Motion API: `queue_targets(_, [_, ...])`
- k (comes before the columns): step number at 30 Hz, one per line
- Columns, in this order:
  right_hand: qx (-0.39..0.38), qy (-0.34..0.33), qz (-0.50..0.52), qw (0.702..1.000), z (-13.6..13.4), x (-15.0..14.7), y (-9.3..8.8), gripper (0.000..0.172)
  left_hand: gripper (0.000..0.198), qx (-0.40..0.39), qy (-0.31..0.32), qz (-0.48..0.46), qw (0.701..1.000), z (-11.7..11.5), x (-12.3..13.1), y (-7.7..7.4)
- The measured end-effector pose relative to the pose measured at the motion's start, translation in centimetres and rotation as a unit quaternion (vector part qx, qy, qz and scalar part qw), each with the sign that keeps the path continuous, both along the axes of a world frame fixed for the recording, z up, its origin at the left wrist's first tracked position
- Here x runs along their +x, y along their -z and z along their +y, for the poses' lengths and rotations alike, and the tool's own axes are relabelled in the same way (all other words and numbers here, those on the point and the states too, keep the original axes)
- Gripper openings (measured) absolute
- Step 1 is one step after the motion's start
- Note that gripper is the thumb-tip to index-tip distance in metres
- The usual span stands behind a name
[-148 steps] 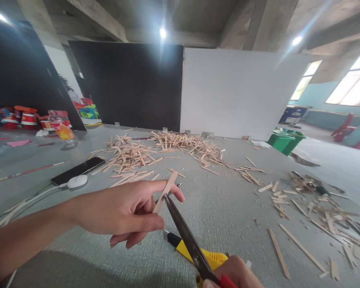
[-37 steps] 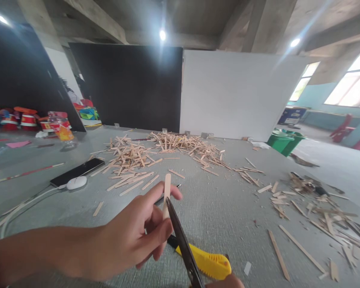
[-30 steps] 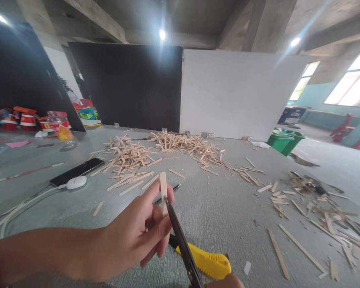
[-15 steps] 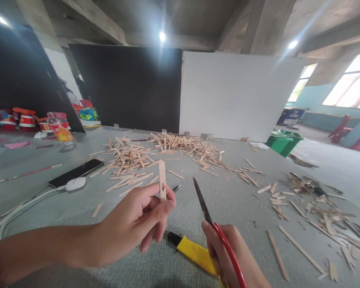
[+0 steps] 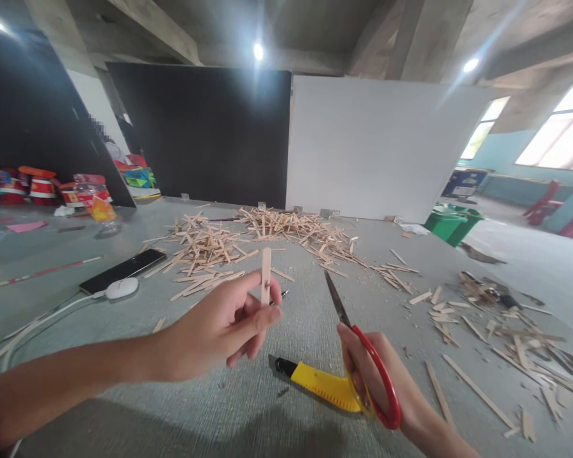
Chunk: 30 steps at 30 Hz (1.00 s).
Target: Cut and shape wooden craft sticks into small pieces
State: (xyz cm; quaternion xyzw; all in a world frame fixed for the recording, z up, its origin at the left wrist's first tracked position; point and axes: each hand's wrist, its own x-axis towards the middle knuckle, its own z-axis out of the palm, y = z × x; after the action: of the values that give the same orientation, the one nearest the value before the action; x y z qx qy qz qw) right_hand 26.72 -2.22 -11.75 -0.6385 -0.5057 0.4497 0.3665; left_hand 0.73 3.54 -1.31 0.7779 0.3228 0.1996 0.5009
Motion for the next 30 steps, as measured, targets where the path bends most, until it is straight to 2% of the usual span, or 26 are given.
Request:
queue_targets(2, [-0.005, 0.033, -0.029, 0.999, 0.7, 1.0, -0.1, 0.064, 0.029, 0.084, -0.001, 0.071, 0.994, 1.7, -0.2, 0.2])
queue_targets(3, [-0.010, 0.046, -0.045, 0.998, 1.1, 1.5, -0.1, 0.064, 0.030, 0.147, -0.001, 0.130, 0.981, 2.9, -0.3, 0.4])
queue_targets(4, [-0.017, 0.055, -0.069, 0.996, 1.4, 2.1, -0.1, 0.065, 0.032, 0.179, -0.003, 0.163, 0.970, 4.2, -0.5, 0.6])
queue_targets(6, [-0.027, 0.063, -0.146, 0.987, 2.1, 3.0, 0.0, 0.065, 0.036, 0.202, -0.005, 0.210, 0.957, 7.1, -1.0, 1.4])
queue_targets(8, [-0.025, 0.061, -0.254, 0.965, 2.5, 3.7, 0.0, 0.065, 0.032, 0.208, -0.009, 0.266, 0.941, 9.9, -1.6, 2.4])
queue_targets(11, [-0.006, 0.029, -0.413, 0.910, 2.7, 4.0, 0.2, 0.062, 0.030, 0.203, -0.023, 0.339, 0.918, 13.2, -2.7, 3.9])
queue_targets(13, [-0.004, 0.009, -0.474, 0.880, 2.7, 3.9, 0.5, 0.057, 0.033, 0.204, -0.038, 0.373, 0.904, 14.6, -3.4, 4.8])
queue_targets(19, [-0.011, -0.001, -0.532, 0.847, 2.5, 3.7, 1.0, 0.057, 0.035, 0.230, -0.077, 0.415, 0.877, 16.3, -4.7, 5.8])
queue_targets(25, [-0.001, 0.006, -0.563, 0.826, 2.6, 3.9, 0.8, 0.056, 0.034, 0.228, -0.052, 0.418, 0.878, 16.8, -4.6, 5.8])
queue_targets(30, [0.003, 0.006, -0.581, 0.814, 2.5, 3.8, 0.9, 0.048, 0.035, 0.208, -0.024, 0.409, 0.888, 17.4, -4.5, 6.8])
